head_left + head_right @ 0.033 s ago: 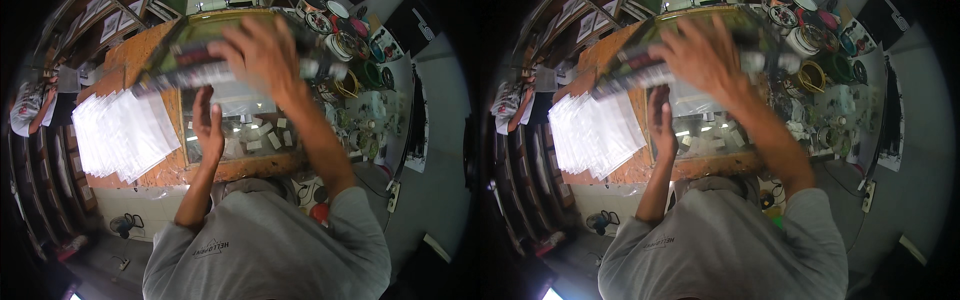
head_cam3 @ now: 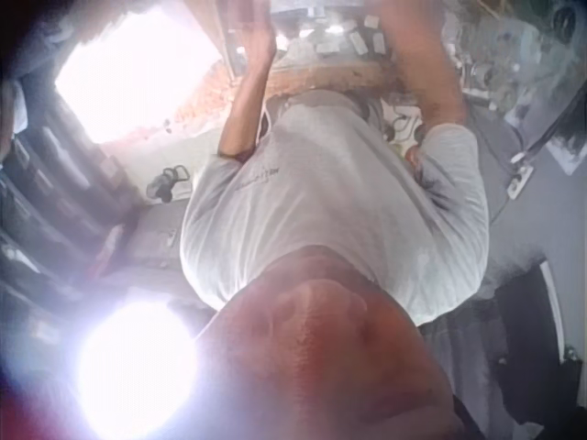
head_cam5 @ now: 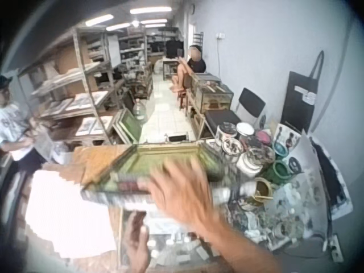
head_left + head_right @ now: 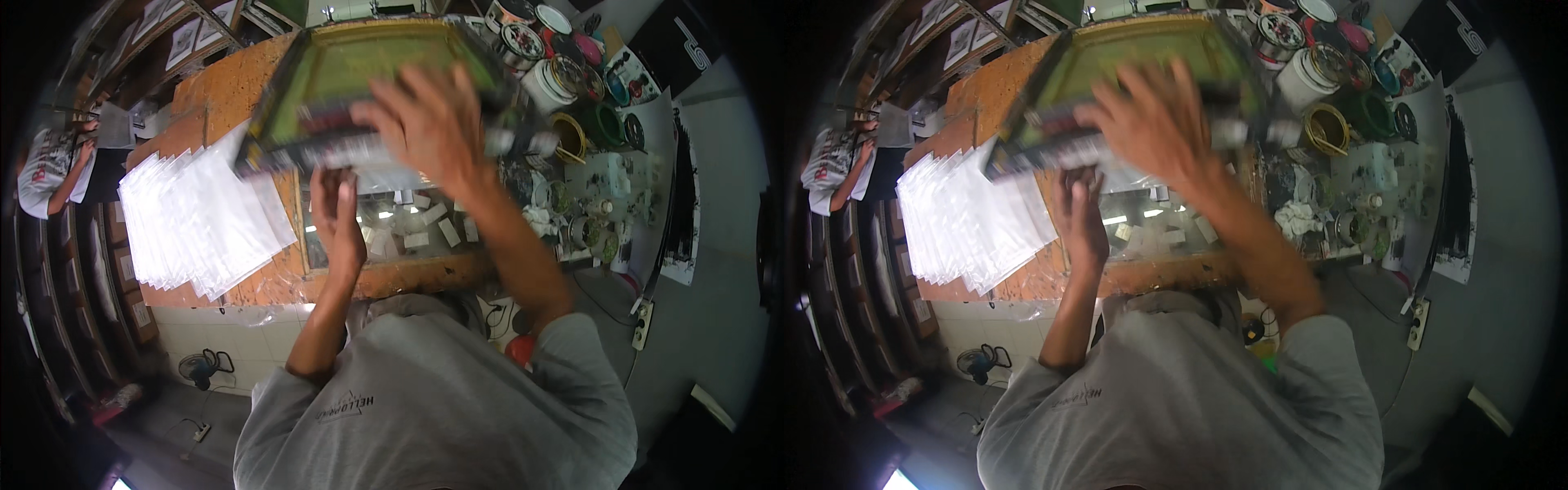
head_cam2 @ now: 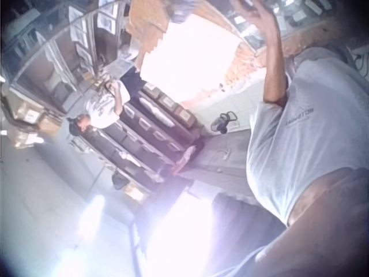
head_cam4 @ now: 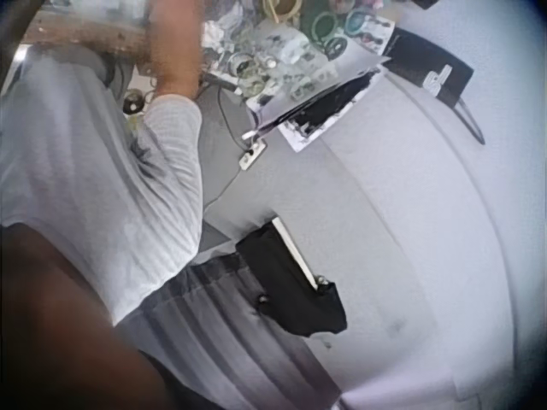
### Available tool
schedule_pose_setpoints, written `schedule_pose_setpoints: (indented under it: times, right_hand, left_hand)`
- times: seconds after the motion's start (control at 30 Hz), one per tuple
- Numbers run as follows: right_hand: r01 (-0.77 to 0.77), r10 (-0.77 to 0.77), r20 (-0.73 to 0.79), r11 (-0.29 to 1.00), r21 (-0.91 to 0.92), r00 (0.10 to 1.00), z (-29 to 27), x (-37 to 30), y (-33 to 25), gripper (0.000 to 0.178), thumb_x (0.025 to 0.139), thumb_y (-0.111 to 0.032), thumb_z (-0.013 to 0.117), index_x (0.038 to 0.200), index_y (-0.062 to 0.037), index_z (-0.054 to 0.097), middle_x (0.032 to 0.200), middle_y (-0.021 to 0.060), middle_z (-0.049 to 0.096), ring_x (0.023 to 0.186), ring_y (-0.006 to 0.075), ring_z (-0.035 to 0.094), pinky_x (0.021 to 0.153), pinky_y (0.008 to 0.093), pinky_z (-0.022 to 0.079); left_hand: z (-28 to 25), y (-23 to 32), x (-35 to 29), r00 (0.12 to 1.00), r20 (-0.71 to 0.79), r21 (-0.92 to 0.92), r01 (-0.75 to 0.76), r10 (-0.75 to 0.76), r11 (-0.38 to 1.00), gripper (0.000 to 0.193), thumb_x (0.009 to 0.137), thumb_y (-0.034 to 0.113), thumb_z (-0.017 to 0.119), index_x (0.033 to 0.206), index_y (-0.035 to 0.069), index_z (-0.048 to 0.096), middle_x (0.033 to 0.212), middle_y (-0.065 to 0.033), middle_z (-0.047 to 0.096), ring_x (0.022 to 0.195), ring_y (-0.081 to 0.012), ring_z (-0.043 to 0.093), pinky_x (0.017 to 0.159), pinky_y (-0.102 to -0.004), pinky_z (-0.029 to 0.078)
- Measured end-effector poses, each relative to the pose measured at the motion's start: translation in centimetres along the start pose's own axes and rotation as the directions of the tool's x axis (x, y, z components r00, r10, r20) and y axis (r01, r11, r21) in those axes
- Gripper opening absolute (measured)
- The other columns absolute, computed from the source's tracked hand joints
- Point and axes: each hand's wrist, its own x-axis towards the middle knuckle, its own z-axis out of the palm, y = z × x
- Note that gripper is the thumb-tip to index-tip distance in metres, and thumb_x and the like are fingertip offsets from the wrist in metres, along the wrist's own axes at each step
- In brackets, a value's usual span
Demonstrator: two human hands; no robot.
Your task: The person performs screen printing by placing white plastic bags under a screen, applying yellow ink with a squeegee, and peeling each printed bag to reveal a logo. The printed bags are stacked on the table while the process repeats.
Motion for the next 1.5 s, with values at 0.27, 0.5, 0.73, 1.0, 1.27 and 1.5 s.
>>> schedule_pose_setpoints:
  times: [0.27,0.5,0.73,1.0,1.27,1.5]
  right_hand:
    - [-0.088,0.181,0.576,0.979,-0.186,0.797,9.5,-14.1,-0.4,0.074,0.085,-0.011,0.077,0.152,-0.0145,0.046,0.112,0.0136,0.058,0.113,0.0311,0.054,0.098,0.053,0.037]
    - [-0.296,0.212,0.724,0.955,-0.011,0.656,9.1,-14.6,0.0,0.072,0.082,-0.008,0.079,0.147,-0.0152,0.05,0.111,0.0146,0.057,0.114,0.032,0.054,0.101,0.0559,0.033]
    - [-0.21,0.196,0.656,0.976,-0.057,0.729,13.2,-15.0,2.3,0.063,0.085,-0.007,0.075,0.144,-0.0167,0.053,0.114,0.01,0.057,0.119,0.0288,0.055,0.114,0.0805,0.014]
    - [-0.2,0.244,0.596,0.97,-0.141,0.765,24.7,-5.5,13.5,0.075,0.083,-0.016,0.082,0.151,-0.0205,0.05,0.126,0.0077,0.059,0.128,0.0271,0.054,0.117,0.0815,0.008]
    - [-0.196,0.217,0.592,0.975,-0.099,0.776,29.0,0.5,20.3,0.069,0.088,-0.019,0.079,0.151,-0.0213,0.05,0.129,0.0109,0.062,0.131,0.03,0.053,0.116,0.0721,0.02]
    - [-0.291,0.135,0.725,0.952,0.094,0.676,17.5,-3.7,12.1,0.064,0.088,-0.015,0.075,0.148,-0.0188,0.051,0.122,0.0155,0.06,0.12,0.0351,0.055,0.099,0.0517,0.037]
  left_hand:
    - [-3.4,-7.7,-1.6,0.586,-0.188,-0.521,0.621,-0.788,0.586,0.053,0.099,0.039,0.068,0.14,0.01,0.049,0.113,-0.006,0.05,0.12,-0.0252,0.053,0.112,-0.0652,0.034]
    - [-4.4,-11.3,-1.8,0.582,-0.2,-0.519,0.62,-0.788,0.589,0.076,0.099,0.041,0.062,0.161,0.013,0.029,0.128,-0.0128,0.041,0.137,-0.0302,0.045,0.119,-0.071,0.018]
    - [-2.7,-9.0,-1.3,0.584,-0.229,-0.442,0.651,-0.779,0.617,0.089,0.099,0.046,0.059,0.165,0.005,0.015,0.166,-0.0261,0.017,0.152,-0.0374,0.031,0.121,-0.067,0.018]
    - [-1.9,-8.4,-1.0,0.467,-0.365,-0.529,0.607,-0.805,0.593,0.042,0.094,0.04,0.072,0.121,0.012,0.056,0.117,-0.0074,0.05,0.119,-0.0271,0.052,0.108,-0.0597,0.034]
    - [-2.0,-8.1,-1.1,0.481,-0.365,-0.526,0.599,-0.797,0.603,0.041,0.097,0.042,0.07,0.121,0.014,0.054,0.111,-0.0072,0.051,0.116,-0.0277,0.052,0.101,-0.0584,0.04]
    - [-2.9,-8.2,-2.0,0.56,-0.319,-0.532,0.562,-0.765,0.633,0.028,0.096,0.037,0.074,0.105,0.016,0.057,0.097,-0.001,0.056,0.101,-0.0231,0.06,0.094,-0.0517,0.045]
